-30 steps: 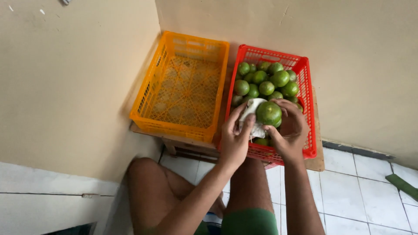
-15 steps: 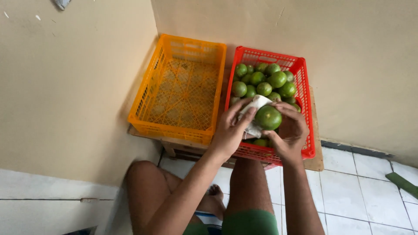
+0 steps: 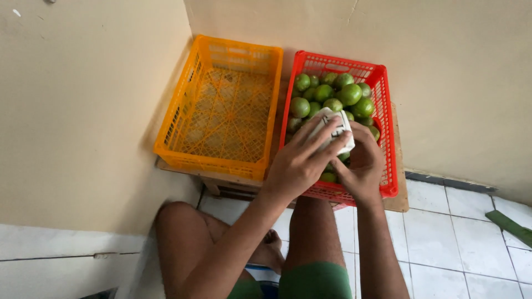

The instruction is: The person cleans green fruits by wiping each one with a cloth, then transfers them from a red crate to a yellow crate.

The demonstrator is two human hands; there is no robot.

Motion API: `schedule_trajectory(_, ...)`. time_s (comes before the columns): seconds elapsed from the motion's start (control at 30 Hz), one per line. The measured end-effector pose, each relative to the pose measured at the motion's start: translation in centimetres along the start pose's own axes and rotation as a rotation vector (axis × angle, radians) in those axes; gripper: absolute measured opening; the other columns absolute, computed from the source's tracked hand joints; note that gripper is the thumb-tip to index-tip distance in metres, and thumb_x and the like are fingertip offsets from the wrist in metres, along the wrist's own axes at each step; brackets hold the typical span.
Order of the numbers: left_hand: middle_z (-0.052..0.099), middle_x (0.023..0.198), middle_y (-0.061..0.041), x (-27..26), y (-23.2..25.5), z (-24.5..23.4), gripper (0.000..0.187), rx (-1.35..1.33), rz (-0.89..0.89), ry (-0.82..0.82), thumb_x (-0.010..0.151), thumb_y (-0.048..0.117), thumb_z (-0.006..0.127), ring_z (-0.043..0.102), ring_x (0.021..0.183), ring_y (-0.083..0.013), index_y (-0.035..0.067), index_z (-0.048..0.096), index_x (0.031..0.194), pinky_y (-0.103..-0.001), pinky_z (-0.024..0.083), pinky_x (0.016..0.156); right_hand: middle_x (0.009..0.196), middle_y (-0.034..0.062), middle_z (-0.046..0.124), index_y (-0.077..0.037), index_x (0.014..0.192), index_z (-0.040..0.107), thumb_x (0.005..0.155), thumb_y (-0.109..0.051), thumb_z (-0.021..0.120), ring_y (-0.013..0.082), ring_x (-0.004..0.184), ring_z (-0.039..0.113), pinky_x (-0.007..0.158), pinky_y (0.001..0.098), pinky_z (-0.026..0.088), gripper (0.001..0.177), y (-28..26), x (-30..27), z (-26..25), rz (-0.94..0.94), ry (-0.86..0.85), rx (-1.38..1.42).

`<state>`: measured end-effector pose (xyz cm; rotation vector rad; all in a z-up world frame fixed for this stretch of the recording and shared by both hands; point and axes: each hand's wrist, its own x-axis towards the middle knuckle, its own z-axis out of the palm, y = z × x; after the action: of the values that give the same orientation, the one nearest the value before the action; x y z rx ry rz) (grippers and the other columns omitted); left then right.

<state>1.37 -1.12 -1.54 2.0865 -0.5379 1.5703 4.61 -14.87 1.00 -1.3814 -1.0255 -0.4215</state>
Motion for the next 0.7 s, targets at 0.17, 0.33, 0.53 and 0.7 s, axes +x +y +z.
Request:
schedule_trajectory(0.17,0.067,0.131,-0.016,2.8,1.8,-4.3,0.038,-0.778,-0.819,-0.098,0.106,0.031,0.06,0.066,0.12,-0.0316,0.015,0.063,0.14,-0.047,0.062,0.091,0.119,0.0276,0.061,0.012,0.118,0.06,0.074,-0.012,0.089,0.0374,0.124,0.056,0.117,0.0558,0.038,0.058,1.0,-0.7,-0.3,-0.029,0.02,0.087)
schedule_trajectory(0.33,0.068,0.112,-0.018,2.2,2.9,-3.1,0.047,-1.412,-1.463,-0.01,0.1,0.037,0.07,0.072,0.096,-0.0277,0.013,0.061,0.14,-0.045,0.065,0.075,0.12,0.0244,0.06,0.007,0.121,0.057,0.074,-0.025,0.088,0.0343,0.126,0.051,0.128,0.0641,0.024,0.064,1.1,-0.7,-0.8,-0.061,0.044,0.068)
schedule_trajectory(0.53,0.071,0.107,-0.019,-0.7,-0.2,-4.7,0.05,-1.217,-1.31,0.024,0.094,0.035,0.076,0.073,0.09,-0.024,0.007,0.065,0.134,-0.042,0.066,0.069,0.126,0.0264,0.057,0.012,0.129,0.048,0.084,-0.021,0.081,0.0394,0.132,0.051,0.124,0.0598,0.033,0.064,-1.0,-0.8,2.0,-0.045,0.093,0.114)
schedule_trajectory(0.7,0.069,0.11,-0.023,-4.0,-6.3,-13.2,0.05,-0.318,-0.94,-0.074,0.107,0.047,0.053,0.073,0.093,-0.0331,0.008,0.063,0.137,-0.042,0.064,0.068,0.128,0.0316,0.052,0.015,0.129,0.046,0.085,0.009,0.075,0.0543,0.125,0.057,0.106,0.0614,0.047,0.053,-2.7,0.6,3.3,0.083,-0.081,-0.058)
